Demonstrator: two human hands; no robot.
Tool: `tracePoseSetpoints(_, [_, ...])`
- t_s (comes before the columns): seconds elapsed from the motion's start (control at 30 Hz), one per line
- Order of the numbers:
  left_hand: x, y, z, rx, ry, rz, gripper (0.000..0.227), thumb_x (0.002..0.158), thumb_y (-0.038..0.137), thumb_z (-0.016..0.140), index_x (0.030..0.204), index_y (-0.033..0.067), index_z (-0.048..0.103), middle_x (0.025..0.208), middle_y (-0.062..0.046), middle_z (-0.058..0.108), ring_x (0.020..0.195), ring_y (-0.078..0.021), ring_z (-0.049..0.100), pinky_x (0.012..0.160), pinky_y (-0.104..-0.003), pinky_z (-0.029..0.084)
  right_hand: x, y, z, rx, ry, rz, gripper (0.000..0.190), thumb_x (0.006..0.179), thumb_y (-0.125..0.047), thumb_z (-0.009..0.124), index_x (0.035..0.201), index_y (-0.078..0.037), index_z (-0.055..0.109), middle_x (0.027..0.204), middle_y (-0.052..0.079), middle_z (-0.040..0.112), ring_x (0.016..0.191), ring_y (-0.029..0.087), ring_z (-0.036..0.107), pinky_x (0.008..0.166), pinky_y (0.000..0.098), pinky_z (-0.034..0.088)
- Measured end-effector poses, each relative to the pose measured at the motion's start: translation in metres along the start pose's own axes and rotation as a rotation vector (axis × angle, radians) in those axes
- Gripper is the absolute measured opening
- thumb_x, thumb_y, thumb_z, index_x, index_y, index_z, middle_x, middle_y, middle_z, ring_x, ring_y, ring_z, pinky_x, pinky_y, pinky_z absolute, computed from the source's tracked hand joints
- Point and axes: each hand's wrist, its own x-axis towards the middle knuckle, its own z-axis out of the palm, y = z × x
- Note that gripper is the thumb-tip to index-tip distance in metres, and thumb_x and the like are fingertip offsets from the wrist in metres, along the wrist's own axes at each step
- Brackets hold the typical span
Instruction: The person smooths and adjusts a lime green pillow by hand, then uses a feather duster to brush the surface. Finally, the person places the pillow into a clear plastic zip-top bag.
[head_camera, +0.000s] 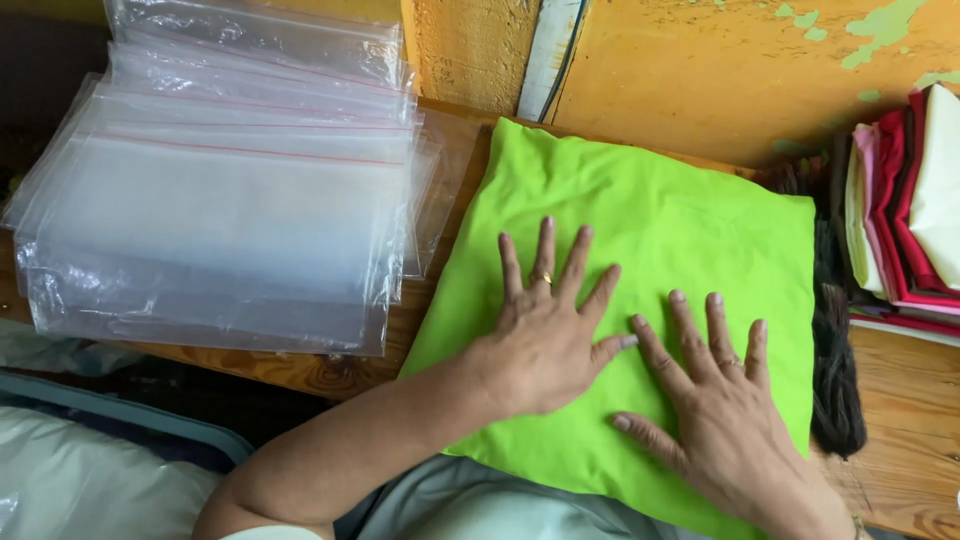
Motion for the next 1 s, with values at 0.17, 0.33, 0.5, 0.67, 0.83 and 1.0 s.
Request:
tracePoseSetpoints(0.17, [-0.001, -0.006, 0.027, 0.081, -0.094, 0.101, 0.077, 0.079, 0.067, 0.009, 0.146, 0.0299, 0.002, 0.153, -0.011, -0.016, 0.138, -0.0425, -0.017, 0.101, -0.069, -0.016, -0.001, 0.005, 0.025, 0.04, 0.039, -0.027, 0.08, 0.086, -0.063, 0.029, 0.15, -0.018, 0.012, 0.156, 0.008, 0.006, 0.143, 0.029, -0.001, 0.111, 0.0513, -0.004])
tracePoseSetpoints(0.33, [-0.002, -0.035, 0.019, 0.094, -0.108, 0.013, 0.077, 0.081, 0.065, 0.008, 0.147, 0.0271, 0.0, 0.153, -0.002, -0.016, 0.139, -0.0382, -0.017, 0.102, -0.066, -0.017, -0.022, 0.052, 0.037, 0.023, -0.133, 0.185, 0.077, 0.086, -0.065, 0.013, 0.148, -0.021, -0.001, 0.154, 0.002, -0.007, 0.14, 0.023, -0.01, 0.106, 0.052, -0.013])
tracePoseSetpoints(0.5, [0.004, -0.052, -0.003, 0.068, -0.127, -0.235, 0.082, 0.08, 0.068, 0.009, 0.148, 0.0218, 0.003, 0.155, -0.008, -0.01, 0.137, -0.0491, -0.018, 0.098, -0.072, -0.019, -0.024, 0.082, 0.023, 0.039, -0.341, 0.553, 0.085, 0.082, -0.072, 0.012, 0.146, -0.017, 0.007, 0.156, 0.002, -0.002, 0.144, 0.024, -0.007, 0.106, 0.0628, -0.008])
tracePoseSetpoints(0.67, [0.042, -0.022, -0.024, 0.193, 0.119, -0.121, 0.066, 0.091, 0.05, 0.024, 0.143, 0.0088, 0.023, 0.151, -0.025, 0.009, 0.137, -0.0515, 0.002, 0.102, -0.073, -0.009, 0.027, 0.04, -0.019, 0.189, 0.007, 0.24, 0.066, 0.09, -0.044, 0.038, 0.142, -0.005, 0.03, 0.152, 0.015, 0.023, 0.142, 0.033, 0.013, 0.111, 0.0561, 0.003])
tracePoseSetpoints(0.83, [0.079, -0.024, -0.006, 0.016, 0.186, -0.069, 0.059, 0.095, 0.043, 0.021, 0.146, 0.0139, 0.028, 0.154, -0.016, 0.015, 0.141, -0.0433, 0.002, 0.101, -0.073, -0.012, 0.088, 0.03, 0.008, 0.222, -0.104, 0.234, 0.062, 0.094, -0.047, 0.033, 0.146, -0.013, 0.028, 0.154, 0.013, 0.022, 0.14, 0.034, 0.019, 0.111, 0.0554, 0.015])
tracePoseSetpoints(1.0, [0.084, -0.044, 0.003, -0.058, 0.095, -0.145, 0.062, 0.094, 0.05, 0.016, 0.149, 0.0208, 0.021, 0.157, -0.01, 0.007, 0.142, -0.0389, -0.003, 0.103, -0.07, -0.01, 0.097, 0.08, 0.037, 0.238, -0.17, 0.445, 0.081, 0.092, -0.068, 0.021, 0.15, -0.012, 0.019, 0.156, 0.01, 0.011, 0.143, 0.03, 0.006, 0.115, 0.0492, 0.002])
